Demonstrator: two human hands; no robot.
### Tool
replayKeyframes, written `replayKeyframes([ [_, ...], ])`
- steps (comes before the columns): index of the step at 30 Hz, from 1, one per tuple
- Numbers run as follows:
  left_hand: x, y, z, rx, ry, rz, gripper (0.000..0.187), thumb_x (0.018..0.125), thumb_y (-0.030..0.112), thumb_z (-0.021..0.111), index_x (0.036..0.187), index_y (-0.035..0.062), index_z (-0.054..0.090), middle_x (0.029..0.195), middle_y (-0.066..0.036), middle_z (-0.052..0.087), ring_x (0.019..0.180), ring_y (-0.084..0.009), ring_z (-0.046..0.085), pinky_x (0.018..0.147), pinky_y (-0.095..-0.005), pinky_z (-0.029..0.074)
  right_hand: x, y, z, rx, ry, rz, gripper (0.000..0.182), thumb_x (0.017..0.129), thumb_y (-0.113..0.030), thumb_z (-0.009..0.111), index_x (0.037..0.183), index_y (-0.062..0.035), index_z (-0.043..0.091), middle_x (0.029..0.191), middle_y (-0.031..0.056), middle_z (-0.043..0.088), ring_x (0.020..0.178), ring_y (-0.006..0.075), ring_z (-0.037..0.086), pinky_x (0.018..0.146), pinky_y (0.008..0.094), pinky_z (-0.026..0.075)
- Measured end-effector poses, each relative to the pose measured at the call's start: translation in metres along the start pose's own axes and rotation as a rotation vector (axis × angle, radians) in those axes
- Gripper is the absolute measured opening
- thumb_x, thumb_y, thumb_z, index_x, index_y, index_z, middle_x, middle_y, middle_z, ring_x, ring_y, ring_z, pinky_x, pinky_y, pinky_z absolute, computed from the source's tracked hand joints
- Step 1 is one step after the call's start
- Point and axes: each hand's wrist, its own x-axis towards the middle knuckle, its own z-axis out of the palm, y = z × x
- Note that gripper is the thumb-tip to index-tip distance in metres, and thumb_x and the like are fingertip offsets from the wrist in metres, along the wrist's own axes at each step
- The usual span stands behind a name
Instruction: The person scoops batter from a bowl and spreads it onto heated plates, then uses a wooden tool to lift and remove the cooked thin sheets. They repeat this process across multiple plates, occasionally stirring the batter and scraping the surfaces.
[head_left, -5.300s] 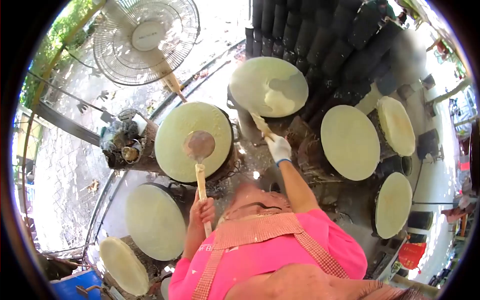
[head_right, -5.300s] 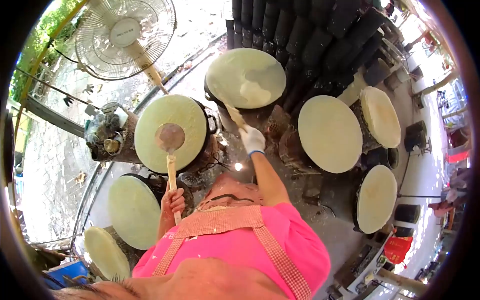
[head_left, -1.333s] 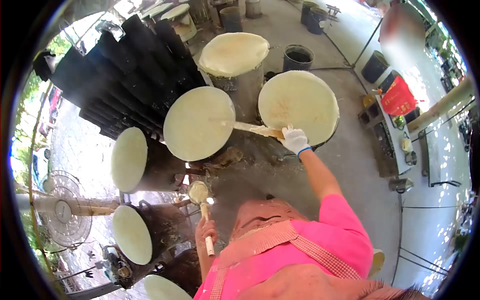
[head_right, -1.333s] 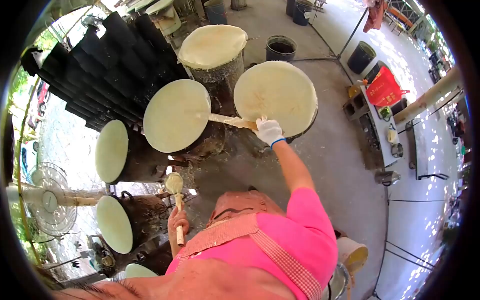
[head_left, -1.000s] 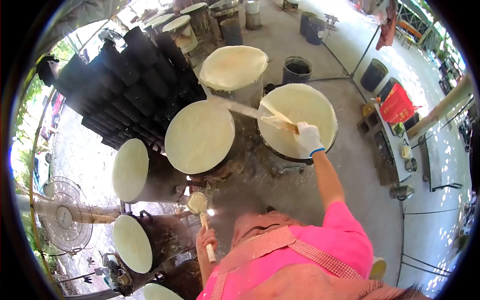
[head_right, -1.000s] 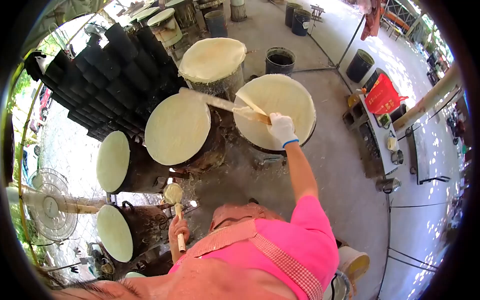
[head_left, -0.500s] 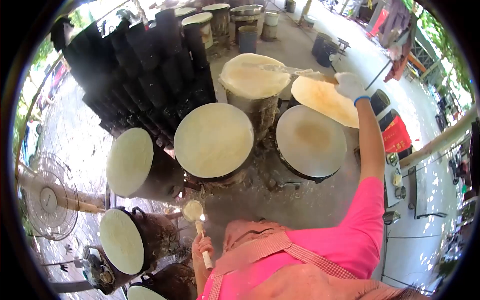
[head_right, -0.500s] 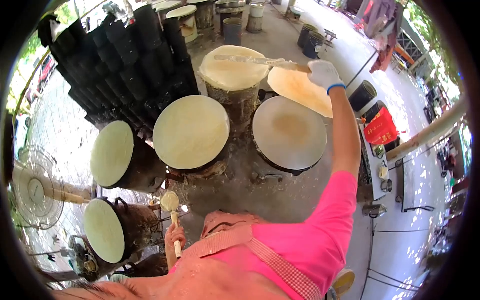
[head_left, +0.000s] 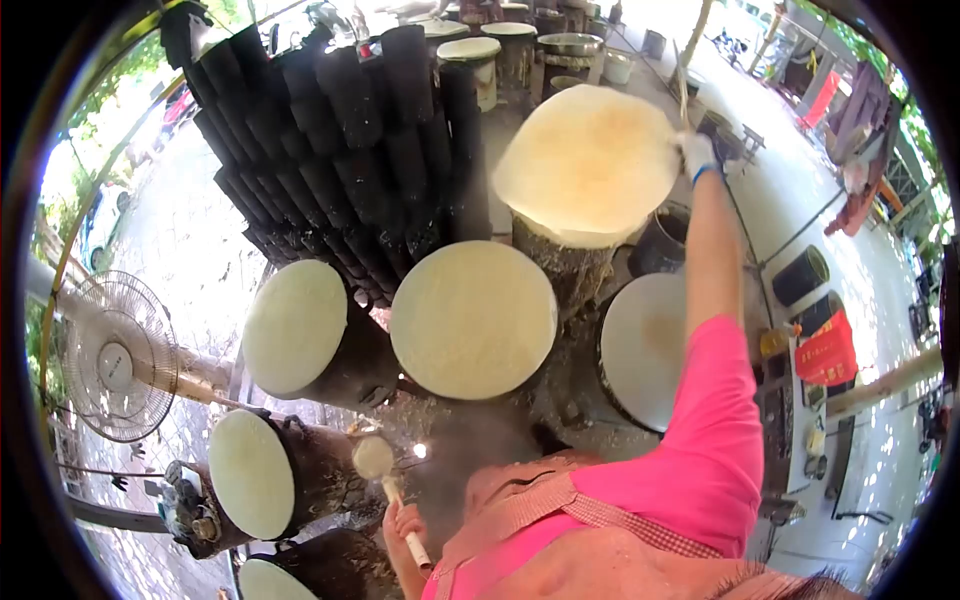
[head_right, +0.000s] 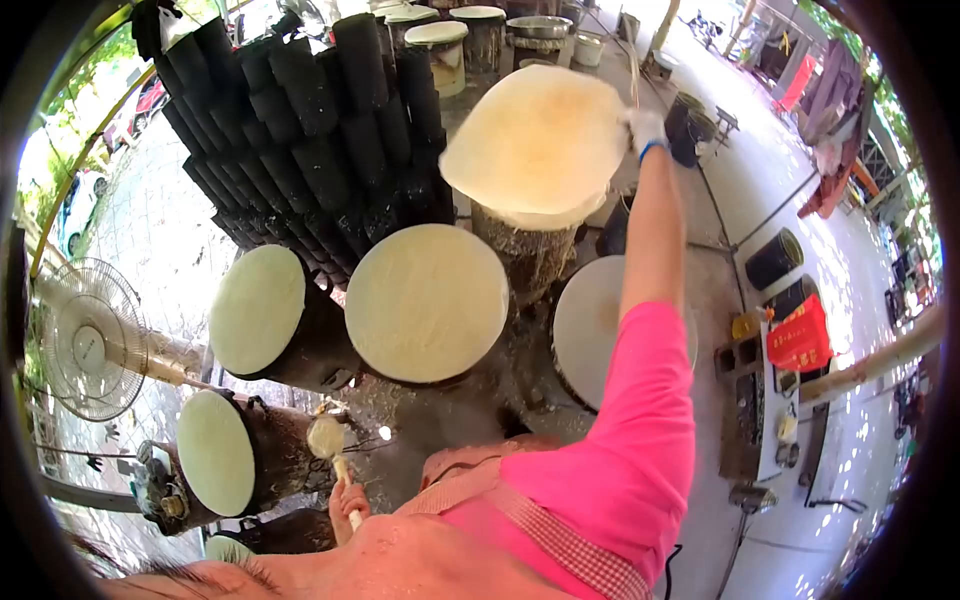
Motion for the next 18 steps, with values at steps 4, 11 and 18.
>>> replayKeyframes([
  [4,0.011,-0.047,0.003,-0.130,-0.010,0.070,0.019,0.095,0.021,0.048,0.090,0.0039,0.054,0.054,0.003,0.033,0.041,-0.0052,0.034,0.038,-0.0209,0.029,0.023,0.130,0.058,0.387,0.158,0.229,0.017,0.071,-0.013,0.062,0.062,0.0009,0.057,0.054,0.0095,0.052,0.040,0.0230,0.049,0.035,0.0384,0.037],
  [11,0.038,-0.099,0.017,-0.020,0.043,0.154,0.018,0.095,0.021,0.048,0.089,0.0048,0.053,0.054,0.003,0.032,0.041,-0.0053,0.034,0.038,-0.0209,0.029,-0.004,0.281,0.107,0.216,0.487,0.423,0.029,0.072,-0.016,0.054,0.083,0.0085,0.065,0.071,0.0164,0.065,0.066,0.0270,0.064,0.059,0.0370,0.048],
  [18,0.030,-0.098,0.009,0.051,0.024,0.175,0.018,0.095,0.021,0.048,0.087,0.0057,0.053,0.054,0.003,0.032,0.041,-0.0053,0.034,0.037,-0.0210,0.029,-0.009,0.291,0.101,-0.206,0.304,0.441,0.041,0.076,-0.027,0.053,0.093,0.0088,0.064,0.090,0.0257,0.066,0.088,0.0354,0.065,0.074,0.0424,0.048],
])
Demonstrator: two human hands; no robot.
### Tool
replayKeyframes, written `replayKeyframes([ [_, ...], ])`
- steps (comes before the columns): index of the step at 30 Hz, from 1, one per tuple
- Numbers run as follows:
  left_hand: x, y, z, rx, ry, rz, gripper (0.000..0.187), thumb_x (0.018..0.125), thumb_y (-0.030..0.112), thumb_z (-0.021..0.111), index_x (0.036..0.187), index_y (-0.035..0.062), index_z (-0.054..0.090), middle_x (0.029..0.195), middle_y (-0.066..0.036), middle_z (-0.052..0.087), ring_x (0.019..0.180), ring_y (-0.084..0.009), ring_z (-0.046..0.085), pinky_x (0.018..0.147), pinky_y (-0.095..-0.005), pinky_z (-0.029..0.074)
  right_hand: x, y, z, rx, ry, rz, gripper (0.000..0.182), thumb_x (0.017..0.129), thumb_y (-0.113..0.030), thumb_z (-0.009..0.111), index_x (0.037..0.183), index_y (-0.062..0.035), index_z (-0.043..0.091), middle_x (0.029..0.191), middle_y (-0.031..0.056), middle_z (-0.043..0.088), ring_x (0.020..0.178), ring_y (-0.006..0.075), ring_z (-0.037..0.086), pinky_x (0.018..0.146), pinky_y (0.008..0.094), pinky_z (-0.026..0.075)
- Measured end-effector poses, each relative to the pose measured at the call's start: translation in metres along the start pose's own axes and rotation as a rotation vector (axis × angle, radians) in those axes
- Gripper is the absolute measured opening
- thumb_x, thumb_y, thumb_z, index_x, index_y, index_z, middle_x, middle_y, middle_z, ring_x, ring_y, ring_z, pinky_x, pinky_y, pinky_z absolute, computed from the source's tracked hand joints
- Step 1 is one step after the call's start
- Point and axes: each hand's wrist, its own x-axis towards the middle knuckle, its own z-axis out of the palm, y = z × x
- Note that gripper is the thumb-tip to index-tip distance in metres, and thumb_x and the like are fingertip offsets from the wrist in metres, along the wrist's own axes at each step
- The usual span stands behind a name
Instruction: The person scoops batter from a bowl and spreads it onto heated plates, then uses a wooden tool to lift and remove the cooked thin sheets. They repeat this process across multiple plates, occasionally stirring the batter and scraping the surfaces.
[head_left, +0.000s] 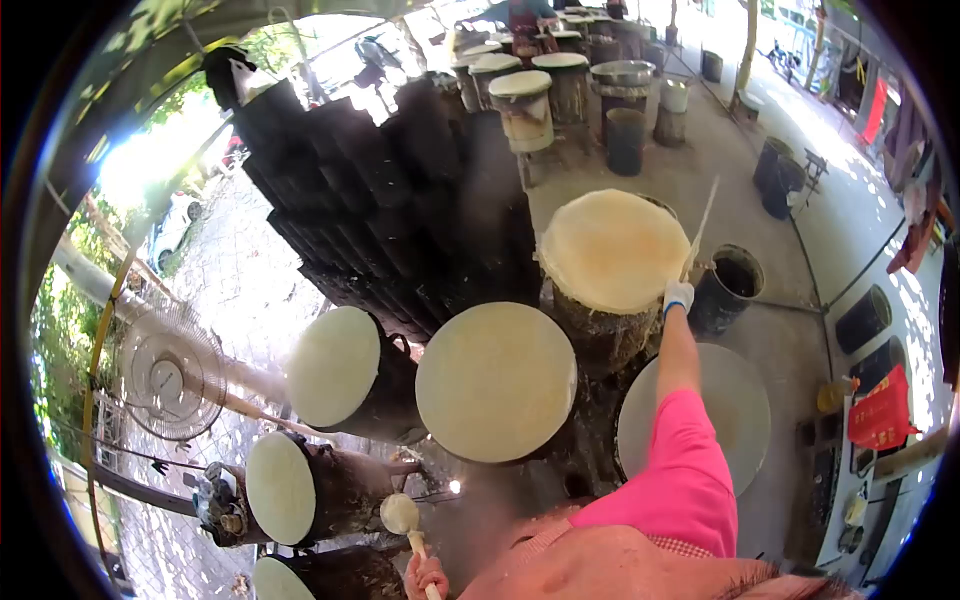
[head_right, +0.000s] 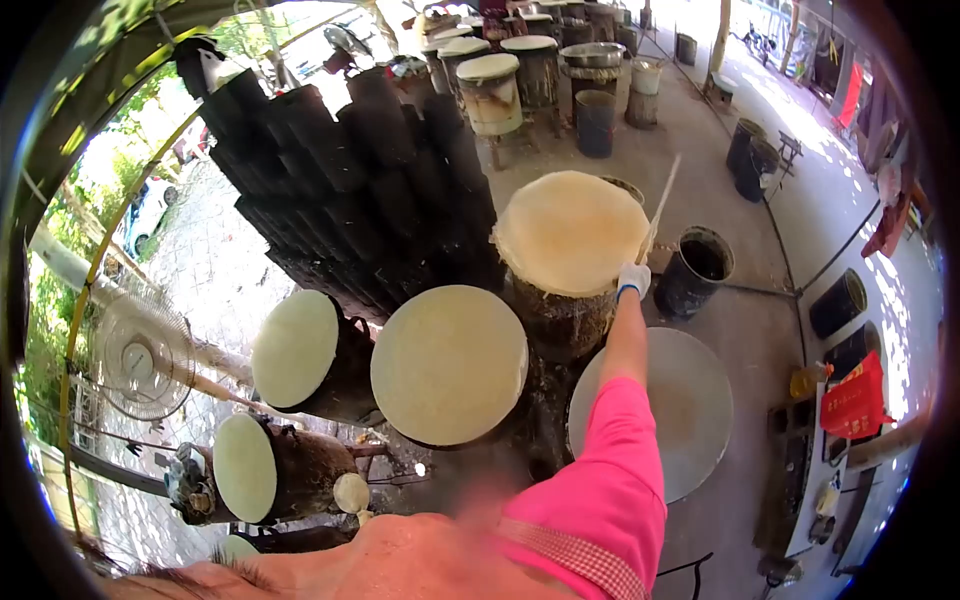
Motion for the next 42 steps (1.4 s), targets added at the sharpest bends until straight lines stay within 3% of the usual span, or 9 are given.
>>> replayKeyframes([
  [5,-0.027,0.019,-0.038,0.049,-0.047,0.007,0.018,0.095,0.021,0.048,0.086,0.0063,0.053,0.053,0.003,0.032,0.041,-0.0053,0.033,0.037,-0.0210,0.029,-0.093,-0.033,-0.058,-0.518,-0.021,-0.278,0.039,0.081,-0.038,0.054,0.093,-0.0024,0.066,0.093,0.0234,0.065,0.090,0.0380,0.062,0.076,0.0473,0.048],
  [11,-0.088,0.022,-0.120,0.231,-0.092,0.163,0.018,0.095,0.021,0.048,0.085,0.0071,0.052,0.053,0.003,0.031,0.041,-0.0053,0.033,0.037,-0.0211,0.029,-0.214,-0.034,-0.064,-0.344,-0.242,-0.698,0.050,0.083,-0.042,0.060,0.111,-0.0017,0.053,0.097,0.0265,0.063,0.091,0.0425,0.061,0.079,0.0469,0.047],
  [18,-0.155,-0.139,-0.181,0.163,-0.120,0.967,0.020,0.098,0.023,0.044,0.083,0.0094,0.045,0.055,0.003,0.033,0.040,-0.0049,0.030,0.032,-0.0196,0.026,-0.466,0.009,-0.049,-0.001,-1.502,-0.741,0.032,0.083,-0.020,0.066,0.103,0.0053,0.062,0.068,0.0069,0.058,0.048,0.0109,0.050,0.041,0.0270,0.039],
  [21,-0.187,-0.198,-0.223,-0.336,-0.060,1.006,0.024,0.097,0.025,0.045,0.079,0.0103,0.044,0.054,0.003,0.032,0.039,-0.0051,0.030,0.032,-0.0197,0.026,-0.570,0.032,-0.102,-0.576,-2.146,-0.646,0.027,0.083,-0.021,0.064,0.095,0.0035,0.064,0.058,-0.0004,0.050,0.043,0.0076,0.042,0.037,0.0255,0.033],
  [23,-0.212,-0.242,-0.260,-0.545,-0.074,1.055,0.026,0.097,0.026,0.046,0.076,0.0109,0.043,0.054,0.003,0.031,0.039,-0.0052,0.030,0.031,-0.0197,0.026,-0.620,0.074,-0.130,-0.631,-2.203,-1.440,0.035,0.079,-0.023,0.066,0.101,0.0037,0.063,0.064,0.0078,0.060,0.042,0.0121,0.049,0.038,0.0291,0.039],
  [25,-0.231,-0.281,-0.305,-0.675,-0.143,1.102,0.029,0.097,0.027,0.046,0.073,0.0115,0.041,0.054,0.003,0.031,0.039,-0.0054,0.030,0.031,-0.0198,0.025,-0.666,0.118,-0.152,-0.652,-2.559,-1.367,0.040,0.077,-0.025,0.067,0.105,0.0035,0.063,0.075,0.0099,0.065,0.055,0.0152,0.058,0.050,0.0305,0.047],
  [30,-0.256,-0.366,-0.429,-0.396,-0.126,1.569,0.043,0.094,0.015,0.050,0.132,0.0303,0.038,0.063,0.001,0.036,0.043,-0.0061,0.033,0.033,-0.0165,0.026,-0.790,0.144,-0.312,-0.268,-2.558,-2.065,0.044,0.074,-0.034,0.066,0.106,-0.0045,0.065,0.093,0.0160,0.068,0.088,0.0316,0.064,0.078,0.0390,0.048],
  [37,-0.273,-0.338,-0.681,-0.612,0.255,1.305,0.020,0.094,0.011,0.047,0.111,0.0198,0.040,0.063,0.002,0.037,0.038,-0.0066,0.033,0.031,-0.0199,0.027,-0.861,0.298,-0.509,-0.111,-1.932,-3.286,0.024,0.078,-0.034,0.058,0.091,-0.0142,0.065,0.085,0.0131,0.067,0.083,0.0301,0.065,0.073,0.0428,0.050],
  [42,-0.288,-0.323,-0.717,-0.860,0.274,1.033,0.011,0.095,0.016,0.050,0.102,0.0157,0.042,0.060,0.005,0.034,0.040,-0.0038,0.032,0.029,-0.0177,0.025,-0.846,0.267,-0.561,-0.718,-2.151,-2.989,0.037,0.078,-0.046,0.061,0.088,-0.0102,0.065,0.083,0.0139,0.067,0.081,0.0317,0.064,0.072,0.0425,0.050],
])
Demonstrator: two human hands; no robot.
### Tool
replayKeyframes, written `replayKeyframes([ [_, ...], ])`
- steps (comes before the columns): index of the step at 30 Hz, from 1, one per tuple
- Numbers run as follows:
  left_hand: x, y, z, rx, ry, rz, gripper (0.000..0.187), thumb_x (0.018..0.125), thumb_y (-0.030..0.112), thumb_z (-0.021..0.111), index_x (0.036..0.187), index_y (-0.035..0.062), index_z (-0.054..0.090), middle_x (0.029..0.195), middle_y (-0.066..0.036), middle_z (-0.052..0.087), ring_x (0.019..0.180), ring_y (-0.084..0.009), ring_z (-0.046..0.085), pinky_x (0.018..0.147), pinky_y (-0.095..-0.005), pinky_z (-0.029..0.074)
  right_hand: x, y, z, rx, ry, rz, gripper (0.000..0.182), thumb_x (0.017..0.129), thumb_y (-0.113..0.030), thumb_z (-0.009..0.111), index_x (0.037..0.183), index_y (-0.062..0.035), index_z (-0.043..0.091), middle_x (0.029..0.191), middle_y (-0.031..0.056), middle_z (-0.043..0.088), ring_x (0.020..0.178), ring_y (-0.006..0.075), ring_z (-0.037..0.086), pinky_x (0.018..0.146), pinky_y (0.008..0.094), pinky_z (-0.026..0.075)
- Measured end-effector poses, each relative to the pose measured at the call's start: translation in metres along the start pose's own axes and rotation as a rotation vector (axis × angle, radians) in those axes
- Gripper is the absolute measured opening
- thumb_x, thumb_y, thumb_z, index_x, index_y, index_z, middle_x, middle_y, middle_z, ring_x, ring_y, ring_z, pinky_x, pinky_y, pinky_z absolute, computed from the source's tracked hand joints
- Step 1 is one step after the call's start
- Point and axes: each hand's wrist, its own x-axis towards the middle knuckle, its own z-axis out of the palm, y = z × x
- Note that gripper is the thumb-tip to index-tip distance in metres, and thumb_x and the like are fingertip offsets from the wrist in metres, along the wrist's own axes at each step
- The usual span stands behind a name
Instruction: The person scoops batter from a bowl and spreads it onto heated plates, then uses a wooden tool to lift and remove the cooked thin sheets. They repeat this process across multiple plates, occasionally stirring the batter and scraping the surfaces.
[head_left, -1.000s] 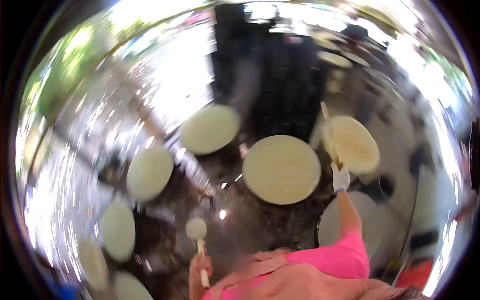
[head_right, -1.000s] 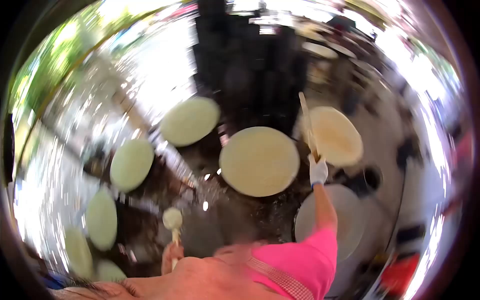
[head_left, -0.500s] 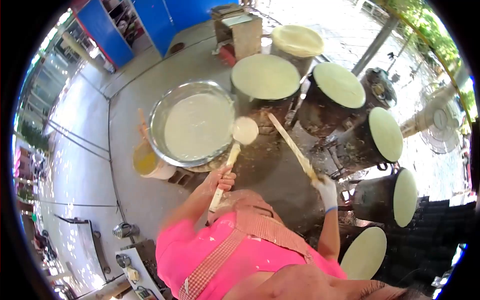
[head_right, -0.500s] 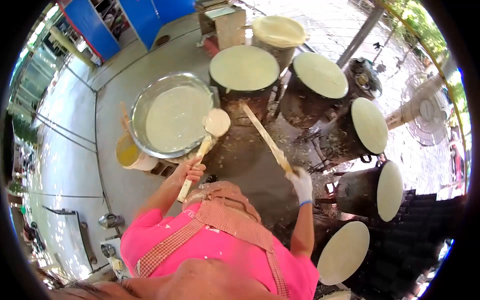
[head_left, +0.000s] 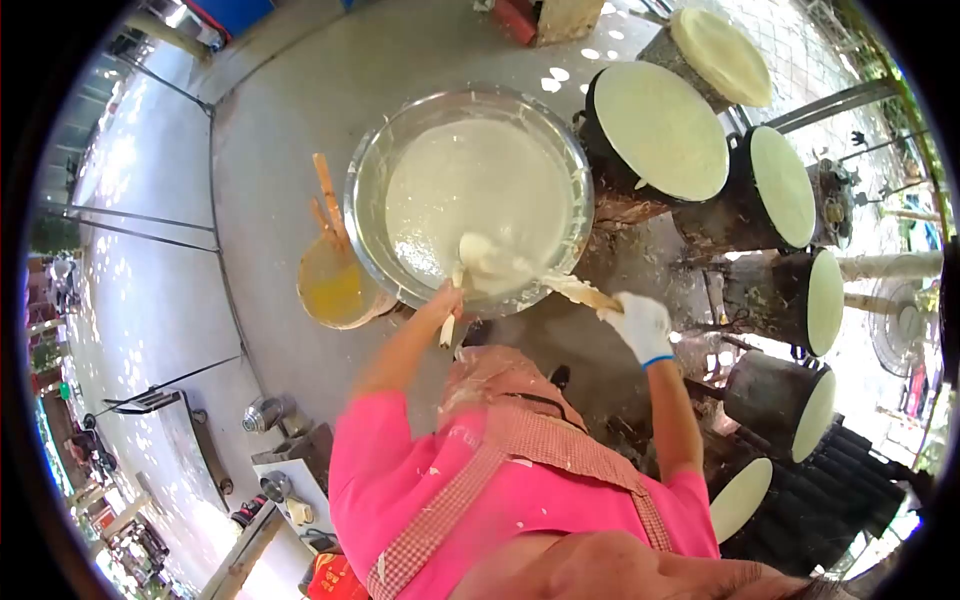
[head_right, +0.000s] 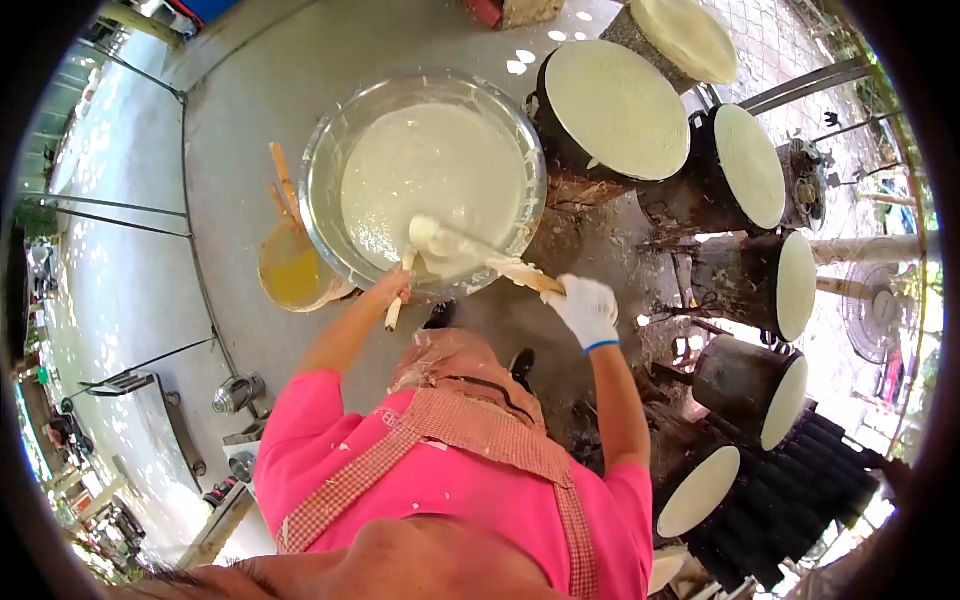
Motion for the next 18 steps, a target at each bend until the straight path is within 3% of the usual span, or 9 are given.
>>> replayKeyframes([
  [3,-0.025,0.002,0.016,-0.207,-0.105,-0.116,0.011,0.095,0.016,0.050,0.102,0.0155,0.042,0.060,0.005,0.033,0.040,-0.0032,0.032,0.029,-0.0172,0.024,-0.015,0.009,0.081,0.040,-0.010,0.093,0.043,0.078,-0.051,0.060,0.091,-0.0101,0.066,0.084,0.0153,0.067,0.082,0.0321,0.064,0.073,0.0435,0.050],
  [6,-0.098,0.019,0.053,-0.324,-0.234,-0.146,0.011,0.094,0.017,0.051,0.101,0.0152,0.043,0.060,0.005,0.033,0.040,-0.0026,0.031,0.029,-0.0167,0.024,-0.056,-0.013,0.084,0.253,-0.037,0.274,0.048,0.080,-0.051,0.059,0.100,-0.0076,0.066,0.088,0.0165,0.067,0.082,0.0339,0.064,0.074,0.0424,0.050],
  [9,-0.201,0.041,0.102,-0.287,-0.370,-0.025,0.011,0.094,0.018,0.052,0.101,0.0149,0.043,0.060,0.005,0.033,0.041,-0.0021,0.031,0.029,-0.0162,0.023,-0.088,-0.027,0.064,0.391,0.307,0.198,0.042,0.082,-0.045,0.062,0.100,-0.0077,0.064,0.087,0.0161,0.067,0.080,0.0340,0.064,0.071,0.0419,0.050],
  [11,-0.277,0.052,0.134,-0.195,-0.418,0.118,0.011,0.094,0.018,0.052,0.101,0.0147,0.044,0.060,0.005,0.033,0.041,-0.0017,0.031,0.028,-0.0158,0.023,-0.090,-0.037,0.034,0.358,0.682,0.000,0.034,0.081,-0.035,0.067,0.099,-0.0061,0.063,0.082,0.0154,0.067,0.070,0.0330,0.064,0.061,0.0412,0.050],
  [13,-0.348,0.064,0.164,-0.072,-0.440,0.270,0.016,0.094,0.021,0.055,0.107,0.0154,0.047,0.060,0.005,0.032,0.041,0.0002,0.028,0.028,-0.0143,0.021,-0.087,-0.046,-0.014,0.363,0.869,-0.088,0.035,0.080,-0.034,0.068,0.099,-0.0056,0.063,0.080,0.0156,0.066,0.067,0.0331,0.064,0.058,0.0408,0.050],
  [16,-0.427,0.080,0.192,0.156,-0.602,0.524,0.015,0.093,0.017,0.055,0.094,0.0216,0.040,0.060,0.005,0.033,0.040,-0.0008,0.027,0.030,-0.0141,0.018,-0.062,-0.034,-0.072,0.194,1.234,-0.195,0.038,0.079,-0.035,0.070,0.101,-0.0047,0.063,0.078,0.0170,0.065,0.065,0.0334,0.063,0.057,0.0399,0.050],
  [18,-0.471,0.090,0.204,0.304,-0.590,0.731,0.016,0.093,0.017,0.055,0.100,0.0226,0.041,0.060,0.006,0.032,0.040,-0.0008,0.027,0.030,-0.0145,0.018,-0.063,-0.033,-0.123,0.205,1.386,-0.263,0.037,0.077,-0.033,0.071,0.101,-0.0051,0.064,0.077,0.0171,0.066,0.062,0.0336,0.063,0.054,0.0402,0.050],
])
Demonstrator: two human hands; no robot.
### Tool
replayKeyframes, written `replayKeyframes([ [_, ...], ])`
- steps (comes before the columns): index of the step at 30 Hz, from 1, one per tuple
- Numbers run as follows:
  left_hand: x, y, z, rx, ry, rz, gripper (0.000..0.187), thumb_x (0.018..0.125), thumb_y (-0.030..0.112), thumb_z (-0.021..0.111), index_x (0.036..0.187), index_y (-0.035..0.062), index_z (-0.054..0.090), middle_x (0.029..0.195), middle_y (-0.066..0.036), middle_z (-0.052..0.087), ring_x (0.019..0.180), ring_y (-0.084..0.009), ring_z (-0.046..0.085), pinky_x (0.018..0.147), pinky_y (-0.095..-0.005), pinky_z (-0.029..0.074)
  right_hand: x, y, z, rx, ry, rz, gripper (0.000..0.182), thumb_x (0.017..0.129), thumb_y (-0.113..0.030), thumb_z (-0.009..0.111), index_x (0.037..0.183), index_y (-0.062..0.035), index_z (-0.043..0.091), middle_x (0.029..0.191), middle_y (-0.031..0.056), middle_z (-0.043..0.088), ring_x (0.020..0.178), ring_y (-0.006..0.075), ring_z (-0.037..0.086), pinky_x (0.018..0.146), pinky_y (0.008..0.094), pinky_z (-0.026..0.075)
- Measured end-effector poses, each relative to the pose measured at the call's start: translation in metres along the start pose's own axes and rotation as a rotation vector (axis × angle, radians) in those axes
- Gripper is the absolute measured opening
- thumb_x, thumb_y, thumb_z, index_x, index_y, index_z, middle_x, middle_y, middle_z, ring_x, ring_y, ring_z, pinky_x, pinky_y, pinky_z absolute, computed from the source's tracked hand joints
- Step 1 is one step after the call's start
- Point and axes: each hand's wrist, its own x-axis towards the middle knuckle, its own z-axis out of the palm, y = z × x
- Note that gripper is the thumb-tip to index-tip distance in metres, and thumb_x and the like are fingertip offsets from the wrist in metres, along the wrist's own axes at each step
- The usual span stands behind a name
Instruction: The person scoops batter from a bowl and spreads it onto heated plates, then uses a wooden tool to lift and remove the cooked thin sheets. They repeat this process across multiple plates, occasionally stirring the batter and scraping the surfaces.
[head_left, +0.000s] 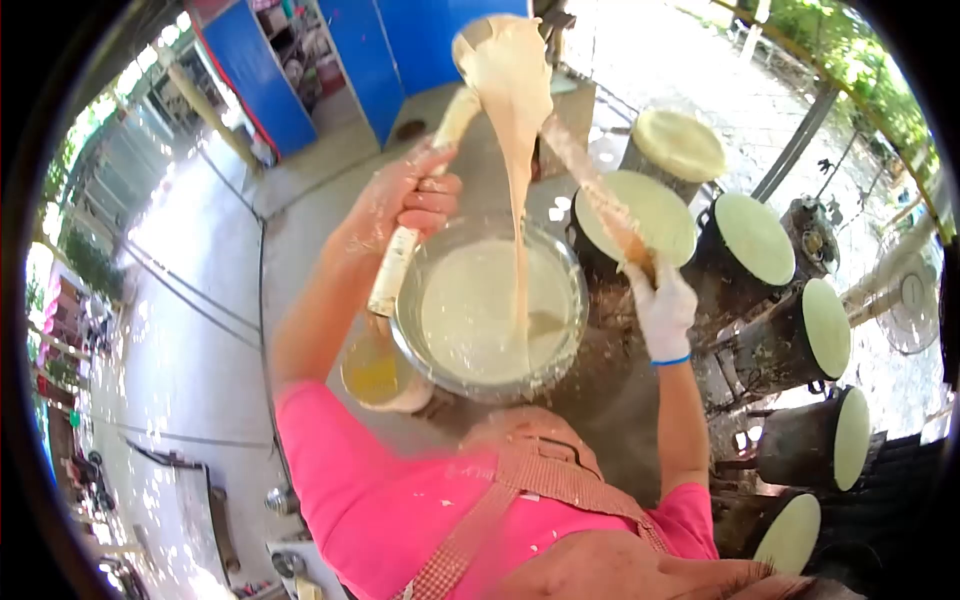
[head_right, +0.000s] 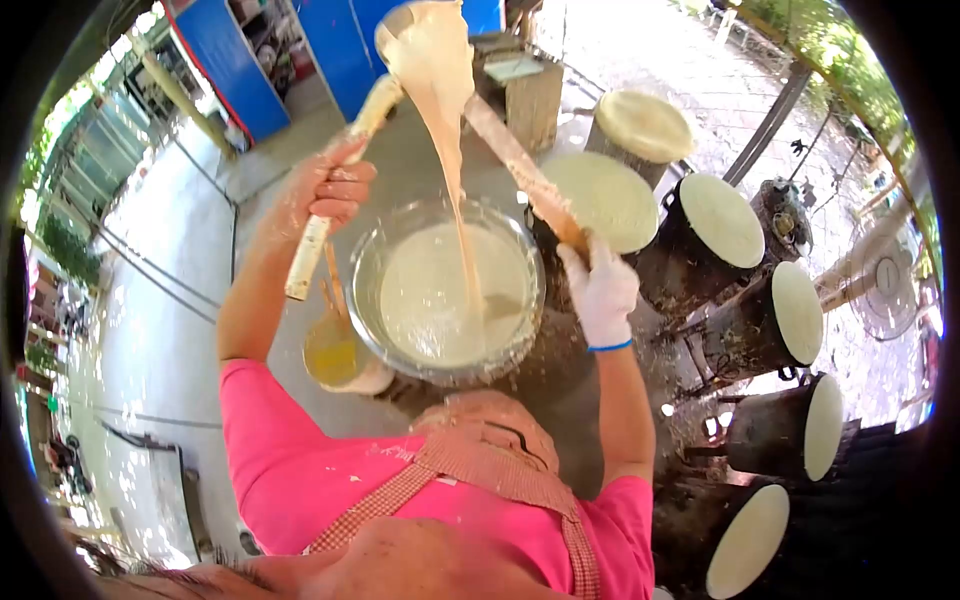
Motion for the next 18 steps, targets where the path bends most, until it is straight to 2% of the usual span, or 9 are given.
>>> replayKeyframes([
  [3,0.000,0.041,0.012,0.415,-0.014,0.293,0.030,0.095,0.020,0.050,0.121,0.0256,0.039,0.057,0.006,0.033,0.038,-0.0027,0.028,0.030,-0.0181,0.020,0.035,0.001,-0.003,0.176,0.091,0.222,0.035,0.077,-0.028,0.073,0.104,-0.0065,0.066,0.081,0.0161,0.067,0.070,0.0328,0.065,0.061,0.0366,0.052],
  [5,0.023,0.039,-0.010,0.500,0.019,0.395,0.027,0.096,0.022,0.046,0.122,0.0249,0.038,0.056,0.005,0.033,0.037,-0.0039,0.029,0.030,-0.0189,0.020,0.030,-0.005,0.004,0.315,0.055,0.310,0.037,0.078,-0.024,0.073,0.108,-0.0041,0.064,0.086,0.0160,0.069,0.075,0.0213,0.068,0.066,0.0331,0.051],
  [7,0.047,0.006,-0.041,0.464,0.100,0.253,0.011,0.097,0.024,0.043,0.107,0.0210,0.044,0.054,0.005,0.033,0.036,-0.0041,0.029,0.030,-0.0196,0.020,-0.011,0.003,0.036,0.585,-0.157,0.508,0.032,0.077,-0.021,0.073,0.103,-0.0027,0.066,0.079,0.0095,0.068,0.070,0.0133,0.063,0.063,0.0294,0.049],
  [9,0.077,-0.043,-0.104,0.270,-0.083,-0.180,0.011,0.096,0.023,0.045,0.087,0.0171,0.043,0.054,0.006,0.032,0.036,-0.0042,0.028,0.029,-0.0200,0.021,-0.081,0.017,0.072,1.002,-0.450,0.974,0.028,0.078,-0.025,0.072,0.095,-0.0027,0.068,0.068,0.0031,0.062,0.065,0.0072,0.057,0.059,0.0253,0.045],
  [11,0.106,-0.071,-0.128,-0.375,0.109,-0.794,0.019,0.095,0.022,0.048,0.078,0.0191,0.042,0.055,0.005,0.032,0.038,-0.0034,0.028,0.029,-0.0177,0.024,-0.135,0.015,0.057,0.789,-0.529,1.089,0.022,0.079,-0.023,0.070,0.087,-0.0025,0.068,0.059,-0.0002,0.052,0.041,0.0099,0.046,0.038,0.0267,0.036],
  [13,0.115,-0.095,-0.124,-0.265,0.061,-0.773,0.015,0.095,0.021,0.049,0.081,0.0203,0.044,0.055,0.005,0.031,0.038,-0.0030,0.028,0.028,-0.0168,0.023,-0.155,0.006,0.010,0.524,-0.623,1.160,0.027,0.078,-0.027,0.070,0.088,-0.0019,0.068,0.058,0.0010,0.054,0.042,0.0089,0.047,0.039,0.0260,0.038],
  [16,0.132,-0.110,-0.064,0.111,-0.175,-0.595,0.006,0.095,0.019,0.048,0.095,0.0231,0.044,0.055,0.004,0.031,0.037,-0.0039,0.027,0.028,-0.0173,0.021,-0.158,-0.009,-0.075,0.452,-0.459,1.307,0.032,0.079,-0.035,0.069,0.094,-0.0067,0.069,0.062,0.0019,0.058,0.050,0.0103,0.053,0.048,0.0265,0.043],
  [17,0.131,-0.119,-0.042,0.244,-0.278,-0.511,0.010,0.095,0.018,0.048,0.101,0.0242,0.043,0.055,0.004,0.031,0.036,-0.0044,0.027,0.028,-0.0178,0.020,-0.166,-0.012,-0.090,0.485,-0.359,1.293,0.031,0.079,-0.034,0.068,0.095,-0.0068,0.069,0.064,0.0020,0.059,0.051,0.0100,0.053,0.048,0.0263,0.043],
  [18,0.136,-0.136,-0.021,0.279,-0.374,-0.491,0.025,0.095,0.016,0.047,0.113,0.0322,0.039,0.057,0.003,0.031,0.037,-0.0044,0.028,0.028,-0.0173,0.021,-0.174,-0.015,-0.105,0.505,-0.257,1.273,0.031,0.080,-0.033,0.068,0.096,-0.0069,0.069,0.065,0.0021,0.059,0.052,0.0098,0.054,0.049,0.0260,0.043],
])
